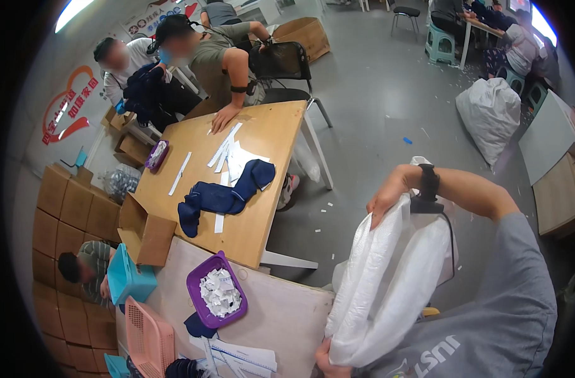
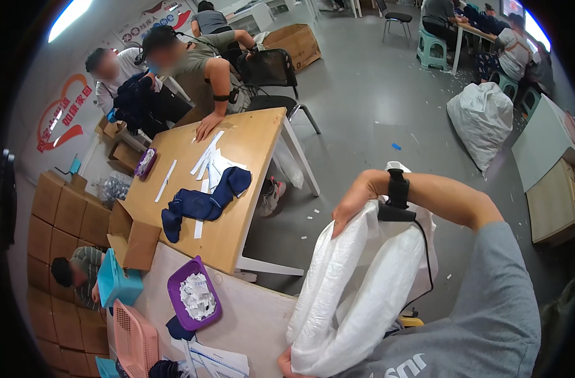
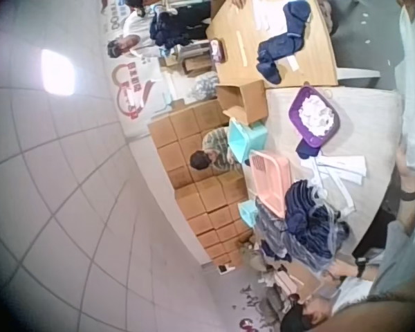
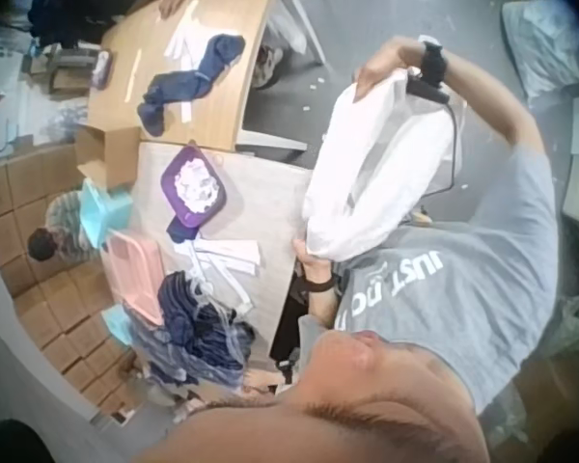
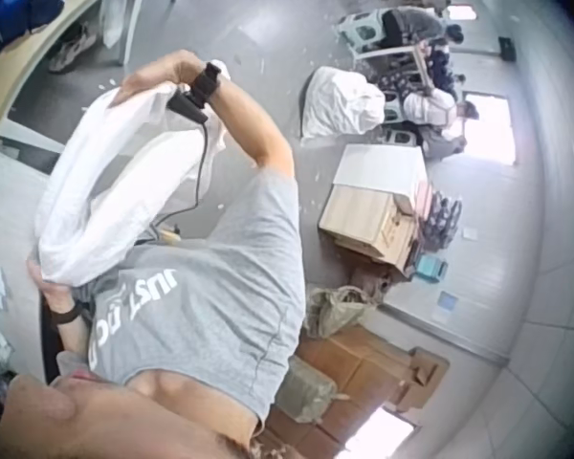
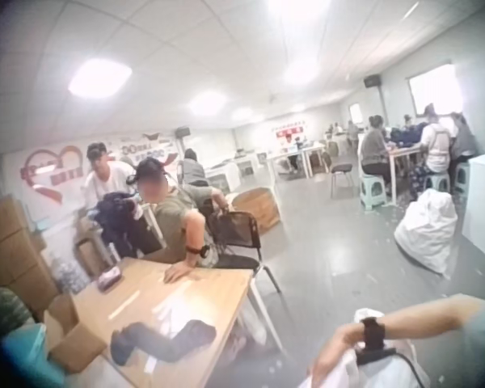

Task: Packing fabric shoe components into a white plastic bag.

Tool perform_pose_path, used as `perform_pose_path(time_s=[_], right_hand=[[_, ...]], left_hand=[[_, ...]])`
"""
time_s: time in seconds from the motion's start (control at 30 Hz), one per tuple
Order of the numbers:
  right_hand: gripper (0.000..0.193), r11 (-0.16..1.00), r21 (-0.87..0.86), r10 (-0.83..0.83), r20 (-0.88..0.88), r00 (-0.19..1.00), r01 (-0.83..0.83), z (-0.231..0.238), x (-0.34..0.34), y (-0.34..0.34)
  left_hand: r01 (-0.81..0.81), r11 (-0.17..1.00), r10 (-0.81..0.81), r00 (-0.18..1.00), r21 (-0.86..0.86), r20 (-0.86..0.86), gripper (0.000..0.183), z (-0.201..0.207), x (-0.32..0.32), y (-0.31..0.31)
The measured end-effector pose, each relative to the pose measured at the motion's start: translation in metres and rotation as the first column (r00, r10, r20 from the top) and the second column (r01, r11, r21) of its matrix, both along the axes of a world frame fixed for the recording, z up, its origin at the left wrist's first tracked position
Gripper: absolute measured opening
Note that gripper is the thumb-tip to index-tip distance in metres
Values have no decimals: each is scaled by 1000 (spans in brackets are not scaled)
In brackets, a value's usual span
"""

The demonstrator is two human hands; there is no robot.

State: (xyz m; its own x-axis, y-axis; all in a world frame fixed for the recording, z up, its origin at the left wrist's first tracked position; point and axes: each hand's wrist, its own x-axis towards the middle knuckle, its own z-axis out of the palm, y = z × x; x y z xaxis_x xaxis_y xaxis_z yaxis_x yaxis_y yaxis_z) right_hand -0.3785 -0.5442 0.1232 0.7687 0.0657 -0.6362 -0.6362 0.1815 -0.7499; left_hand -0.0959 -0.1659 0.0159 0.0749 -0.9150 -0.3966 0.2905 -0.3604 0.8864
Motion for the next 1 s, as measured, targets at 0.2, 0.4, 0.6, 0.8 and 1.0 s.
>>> perform_pose_path(time_s=[0.2, 0.4, 0.6, 0.8, 1.0], right_hand=[[58, 841, -530, 181, 77, 980, -113, 27, 3, 18], [98, 15, -952, -63, 304, 950, 306, 38, -68, 58], [102, 496, -859, -526, -180, 831, 128, -80, -120, 61], [91, 481, -312, -856, 36, 516, 820, -108, -81, 68], [96, 436, -870, -621, -104, 777, 232, -145, -10, 91]], left_hand=[[-309, 933, 165, 826, -187, -540, 54, 24, -1, -7], [-243, 790, 586, 570, -562, 577, 55, 9, 29, 7], [-70, 821, 469, 650, -567, 598, 41, 38, 30, 13], [443, 883, -456, 888, 156, 59, 23, 120, 19, -11], [863, 505, -599, 356, -6, 718, 22, 133, -27, -37]])
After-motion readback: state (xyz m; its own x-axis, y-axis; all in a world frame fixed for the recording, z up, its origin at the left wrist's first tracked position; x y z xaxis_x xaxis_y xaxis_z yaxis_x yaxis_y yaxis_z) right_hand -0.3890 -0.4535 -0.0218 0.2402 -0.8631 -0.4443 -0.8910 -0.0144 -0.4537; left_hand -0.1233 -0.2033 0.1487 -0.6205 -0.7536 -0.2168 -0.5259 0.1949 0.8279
